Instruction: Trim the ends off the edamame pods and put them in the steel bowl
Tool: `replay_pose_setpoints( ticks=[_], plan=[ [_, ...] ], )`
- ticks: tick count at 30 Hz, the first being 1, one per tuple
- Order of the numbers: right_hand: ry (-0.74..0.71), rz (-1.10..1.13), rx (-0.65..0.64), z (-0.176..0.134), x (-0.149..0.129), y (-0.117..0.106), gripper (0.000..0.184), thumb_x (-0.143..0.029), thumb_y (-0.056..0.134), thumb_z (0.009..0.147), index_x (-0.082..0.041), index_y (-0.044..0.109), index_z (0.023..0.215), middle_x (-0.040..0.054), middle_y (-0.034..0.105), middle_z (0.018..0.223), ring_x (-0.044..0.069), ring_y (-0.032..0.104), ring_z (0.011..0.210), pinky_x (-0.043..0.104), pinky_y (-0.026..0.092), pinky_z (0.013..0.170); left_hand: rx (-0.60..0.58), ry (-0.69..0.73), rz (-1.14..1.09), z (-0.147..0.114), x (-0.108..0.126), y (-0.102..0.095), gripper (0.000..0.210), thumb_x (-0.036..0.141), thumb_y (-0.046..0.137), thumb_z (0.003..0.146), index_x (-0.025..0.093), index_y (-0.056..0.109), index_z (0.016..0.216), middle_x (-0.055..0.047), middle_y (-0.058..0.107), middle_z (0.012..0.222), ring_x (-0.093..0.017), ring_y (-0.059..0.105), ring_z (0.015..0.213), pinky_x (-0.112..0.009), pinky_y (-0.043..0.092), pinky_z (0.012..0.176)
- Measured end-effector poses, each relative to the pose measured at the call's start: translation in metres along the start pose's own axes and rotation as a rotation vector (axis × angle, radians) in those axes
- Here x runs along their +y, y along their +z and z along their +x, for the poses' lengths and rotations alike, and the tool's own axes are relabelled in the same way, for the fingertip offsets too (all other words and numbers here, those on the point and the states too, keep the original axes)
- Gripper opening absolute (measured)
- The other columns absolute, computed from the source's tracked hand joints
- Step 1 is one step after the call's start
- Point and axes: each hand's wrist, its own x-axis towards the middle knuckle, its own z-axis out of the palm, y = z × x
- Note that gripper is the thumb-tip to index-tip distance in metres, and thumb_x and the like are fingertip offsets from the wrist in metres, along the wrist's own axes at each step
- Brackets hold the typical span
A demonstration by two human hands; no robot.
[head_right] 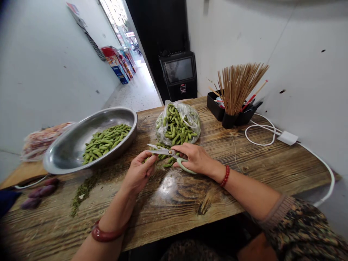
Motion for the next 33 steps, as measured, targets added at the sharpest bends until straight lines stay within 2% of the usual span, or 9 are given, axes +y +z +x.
replay_pose_setpoints(
  ticks=[4, 12, 18, 24, 33],
  plan=[
    [-0.037, -0.048, -0.036, -0.0009, -0.0002, 0.0005, 0.058, -0.044, 0.070, 0.079, -0.019, 0.054, 0.128, 0.0078, 0.063, 0.096, 0.018, 0.059, 0.082, 0.031, 0.049, 0.073, 0.013, 0.020, -0.019, 0.0004, -0.0031, 0.0002, 0.030, 0.029, 0.081, 0.064, 0.016, 0.063, 0.084, 0.006, 0.054, 0.058, -0.001, 0.033, 0.036, -0.015, 0.023, 0.036],
    [-0.033, -0.055, -0.051, -0.0014, -0.0039, -0.0001, 0.056, -0.042, 0.069, 0.080, -0.018, 0.054, 0.127, 0.0075, 0.063, 0.097, 0.018, 0.058, 0.082, 0.029, 0.048, 0.072, 0.005, 0.042, 0.001, -0.0010, -0.0065, 0.0026, 0.031, 0.029, 0.082, 0.063, 0.017, 0.067, 0.088, 0.004, 0.057, 0.058, -0.003, 0.037, 0.040, -0.016, 0.025, 0.038],
    [-0.049, -0.021, -0.042, -0.0022, -0.0020, 0.0012, 0.052, -0.043, 0.068, 0.081, -0.018, 0.056, 0.124, 0.0068, 0.063, 0.093, 0.017, 0.058, 0.079, 0.027, 0.047, 0.070, -0.064, 0.109, 0.072, -0.0020, -0.0025, 0.0038, 0.021, 0.033, 0.075, 0.073, 0.015, 0.070, 0.082, 0.001, 0.057, 0.065, -0.003, 0.036, 0.043, -0.018, 0.023, 0.040],
    [-0.030, -0.014, -0.061, -0.0017, -0.0047, 0.0007, 0.054, -0.043, 0.070, 0.079, -0.017, 0.056, 0.125, 0.0078, 0.063, 0.095, 0.017, 0.058, 0.080, 0.028, 0.048, 0.071, -0.097, 0.150, 0.145, -0.0019, -0.0061, 0.0026, 0.016, 0.031, 0.072, 0.076, 0.015, 0.070, 0.080, 0.001, 0.056, 0.069, -0.003, 0.038, 0.046, -0.019, 0.024, 0.043],
    [-0.057, 0.028, -0.058, -0.0013, -0.0066, 0.0008, 0.050, -0.040, 0.069, 0.080, -0.017, 0.057, 0.122, 0.0066, 0.062, 0.092, 0.016, 0.057, 0.078, 0.027, 0.046, 0.070, -0.123, 0.125, 0.250, -0.0032, -0.0087, 0.0055, 0.023, 0.036, 0.068, 0.079, 0.013, 0.070, 0.081, 0.005, 0.046, 0.050, -0.005, 0.034, 0.043, -0.020, 0.024, 0.044]
  ],
)
